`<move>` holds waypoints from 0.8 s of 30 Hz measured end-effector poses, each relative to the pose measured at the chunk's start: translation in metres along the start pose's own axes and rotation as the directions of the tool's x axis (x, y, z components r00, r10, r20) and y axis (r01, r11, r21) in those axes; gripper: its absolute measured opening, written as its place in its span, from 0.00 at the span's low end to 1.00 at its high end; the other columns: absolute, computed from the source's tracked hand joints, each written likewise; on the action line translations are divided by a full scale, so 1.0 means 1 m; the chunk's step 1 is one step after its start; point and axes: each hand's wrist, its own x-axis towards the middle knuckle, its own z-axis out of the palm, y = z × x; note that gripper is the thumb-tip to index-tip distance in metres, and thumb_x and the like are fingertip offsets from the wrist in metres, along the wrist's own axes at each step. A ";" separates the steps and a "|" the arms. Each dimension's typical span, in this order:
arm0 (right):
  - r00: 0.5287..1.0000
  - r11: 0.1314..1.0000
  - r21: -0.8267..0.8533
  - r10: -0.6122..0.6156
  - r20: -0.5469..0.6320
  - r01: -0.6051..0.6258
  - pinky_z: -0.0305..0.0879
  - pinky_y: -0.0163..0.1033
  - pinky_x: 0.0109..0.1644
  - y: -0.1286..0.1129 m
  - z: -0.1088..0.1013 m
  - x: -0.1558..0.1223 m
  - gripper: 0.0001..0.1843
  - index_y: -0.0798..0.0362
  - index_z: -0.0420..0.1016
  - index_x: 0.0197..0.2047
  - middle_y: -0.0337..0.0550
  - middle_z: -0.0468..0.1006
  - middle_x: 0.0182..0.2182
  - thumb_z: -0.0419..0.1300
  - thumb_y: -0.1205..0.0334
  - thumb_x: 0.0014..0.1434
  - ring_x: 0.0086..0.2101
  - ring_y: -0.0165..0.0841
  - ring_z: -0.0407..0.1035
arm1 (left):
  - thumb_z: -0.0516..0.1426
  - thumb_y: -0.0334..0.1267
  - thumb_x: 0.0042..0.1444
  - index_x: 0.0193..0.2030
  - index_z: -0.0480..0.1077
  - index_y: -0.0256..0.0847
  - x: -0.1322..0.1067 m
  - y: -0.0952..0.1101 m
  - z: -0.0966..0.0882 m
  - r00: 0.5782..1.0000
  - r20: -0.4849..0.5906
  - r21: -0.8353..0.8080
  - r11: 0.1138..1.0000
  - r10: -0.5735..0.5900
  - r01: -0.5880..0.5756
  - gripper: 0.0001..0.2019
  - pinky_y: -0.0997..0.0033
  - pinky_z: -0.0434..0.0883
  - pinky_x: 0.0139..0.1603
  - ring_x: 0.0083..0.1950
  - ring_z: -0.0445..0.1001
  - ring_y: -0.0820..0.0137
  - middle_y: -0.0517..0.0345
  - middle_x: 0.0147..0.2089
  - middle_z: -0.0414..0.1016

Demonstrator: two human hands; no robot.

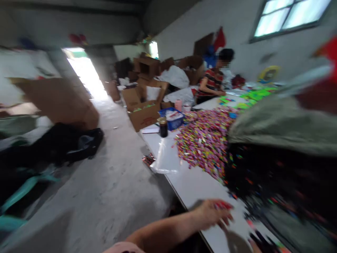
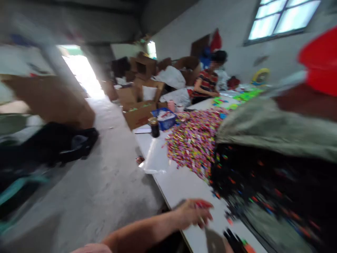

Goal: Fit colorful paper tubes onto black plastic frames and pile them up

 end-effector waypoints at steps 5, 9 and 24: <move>0.973 0.972 -0.045 0.232 -0.014 -0.232 0.67 0.45 0.24 -0.004 -0.066 -0.056 0.18 0.48 0.73 0.22 0.43 0.74 0.16 0.59 0.41 0.40 0.19 0.40 0.68 | 0.63 0.50 0.41 0.43 0.75 0.37 -0.015 0.009 0.002 0.972 0.026 0.113 0.965 0.235 -0.236 0.24 0.78 0.57 0.23 0.24 0.59 0.79 0.59 0.28 0.71; 0.956 0.939 0.257 0.265 -0.125 -0.227 0.70 0.41 0.33 -0.040 -0.064 -0.052 0.14 0.52 0.75 0.29 0.44 0.79 0.26 0.61 0.49 0.46 0.28 0.37 0.72 | 0.61 0.49 0.46 0.44 0.73 0.37 -0.019 0.008 0.011 0.957 0.163 0.133 0.956 0.239 -0.262 0.22 0.78 0.55 0.22 0.24 0.60 0.79 0.58 0.30 0.71; 0.890 0.943 0.228 0.310 -0.334 -0.243 0.69 0.38 0.31 -0.047 -0.041 -0.063 0.14 0.54 0.76 0.28 0.43 0.79 0.24 0.60 0.50 0.48 0.25 0.35 0.71 | 0.57 0.37 0.46 0.34 0.74 0.41 -0.035 -0.002 0.025 0.861 0.112 0.461 0.741 0.497 -0.488 0.08 0.71 0.69 0.38 0.33 0.72 0.69 0.55 0.32 0.77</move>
